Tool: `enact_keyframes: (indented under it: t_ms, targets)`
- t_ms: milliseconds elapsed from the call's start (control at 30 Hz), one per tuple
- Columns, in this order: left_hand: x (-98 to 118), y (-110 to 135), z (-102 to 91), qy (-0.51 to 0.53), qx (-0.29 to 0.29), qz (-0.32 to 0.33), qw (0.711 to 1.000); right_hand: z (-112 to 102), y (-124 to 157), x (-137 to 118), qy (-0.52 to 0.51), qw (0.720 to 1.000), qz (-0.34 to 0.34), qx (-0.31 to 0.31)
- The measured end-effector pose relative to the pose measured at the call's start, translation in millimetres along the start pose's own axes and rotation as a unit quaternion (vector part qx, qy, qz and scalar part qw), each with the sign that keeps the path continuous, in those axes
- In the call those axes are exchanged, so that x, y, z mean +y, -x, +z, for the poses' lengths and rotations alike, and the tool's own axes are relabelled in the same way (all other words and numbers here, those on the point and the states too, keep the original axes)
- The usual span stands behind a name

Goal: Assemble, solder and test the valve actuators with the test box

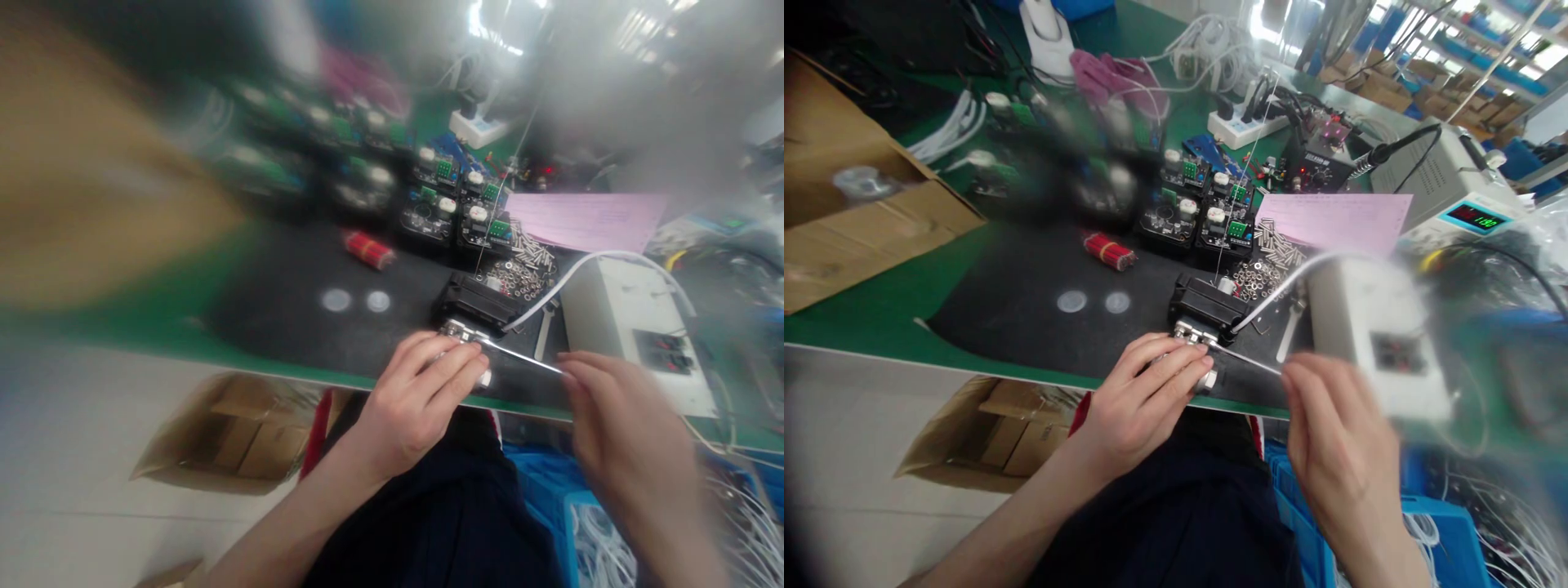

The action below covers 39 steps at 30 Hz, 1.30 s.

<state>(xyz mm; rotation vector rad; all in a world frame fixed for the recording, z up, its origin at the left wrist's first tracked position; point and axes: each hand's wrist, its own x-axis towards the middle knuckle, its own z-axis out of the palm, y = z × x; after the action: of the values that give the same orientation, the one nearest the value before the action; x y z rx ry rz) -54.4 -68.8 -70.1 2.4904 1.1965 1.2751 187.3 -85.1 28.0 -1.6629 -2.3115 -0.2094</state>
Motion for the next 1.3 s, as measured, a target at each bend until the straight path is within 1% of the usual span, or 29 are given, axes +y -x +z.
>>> enact_keyframes:
  t_ms: [67, 100, 167, 233, 367, 500, 600, 700, 800, 900, 933, 1000, 1067, 1133, 1167, 1233, 1300]
  targets:
    - [-1.6, -1.2, -1.3, -0.036, -0.016, 0.024, 0.999, -3.6, -13.1, -0.5, 0.058, 0.993, -0.099, -0.038]
    - [-1.8, -1.9, -0.9, -0.055, -0.018, 0.034, 0.998, -3.6, -19.1, -2.3, 0.082, 0.987, -0.129, -0.056]
    - [-1.1, -3.8, 1.9, -0.086, -0.014, 0.045, 0.995, -0.5, -28.1, -7.1, 0.118, 0.978, -0.152, -0.081]
    - [0.7, -5.9, 6.5, -0.107, -0.011, 0.043, 0.993, 4.5, -32.2, -10.5, 0.129, 0.977, -0.148, -0.088]
    - [3.3, -7.0, 14.3, -0.132, -0.005, 0.042, 0.990, 14.8, -28.9, -8.0, 0.080, 0.984, -0.128, -0.092]
    - [2.2, -3.8, 17.3, -0.116, 0.006, 0.037, 0.993, 33.9, -20.3, -4.0, 0.002, 0.993, -0.079, -0.085]
    - [1.4, -2.2, 18.2, -0.108, 0.007, 0.035, 0.993, 51.0, -15.3, -4.3, -0.063, 0.993, -0.047, -0.085]
    - [1.1, -2.6, 18.1, -0.106, 0.009, 0.039, 0.994, 58.0, -13.4, -4.3, -0.068, 0.993, -0.042, -0.085]
    - [1.0, -3.8, 15.9, -0.109, -0.001, 0.026, 0.994, 48.8, -11.4, -0.3, -0.072, 0.992, -0.061, -0.089]
    - [1.9, -4.7, 11.4, -0.090, -0.009, 0.015, 0.996, 27.0, -8.7, 7.9, -0.052, 0.993, -0.085, -0.064]
    - [2.6, -5.0, 9.5, -0.074, 0.000, 0.012, 0.997, 18.6, -8.9, 10.7, -0.031, 0.994, -0.091, -0.058]
    - [5.0, -6.5, 5.1, -0.036, 0.035, -0.010, 0.999, 2.2, -12.9, 14.9, 0.020, 0.992, -0.109, -0.058]
    - [8.4, -9.8, 0.9, 0.004, 0.079, -0.063, 0.995, -11.3, -22.0, 15.4, 0.059, 0.986, -0.144, -0.060]
    - [11.7, -15.5, -2.2, 0.035, 0.104, -0.142, 0.984, -20.8, -34.7, 11.9, 0.074, 0.977, -0.187, -0.069]
    - [12.9, -19.1, -3.0, 0.047, 0.103, -0.182, 0.977, -24.1, -41.6, 9.1, 0.077, 0.973, -0.206, -0.076]
    - [14.2, -27.4, -3.6, 0.055, 0.074, -0.243, 0.966, -28.3, -55.2, 2.3, 0.083, 0.964, -0.238, -0.091]
    - [13.8, -36.1, -3.8, 0.040, 0.037, -0.272, 0.961, -31.0, -67.4, -5.0, 0.093, 0.955, -0.263, -0.102]
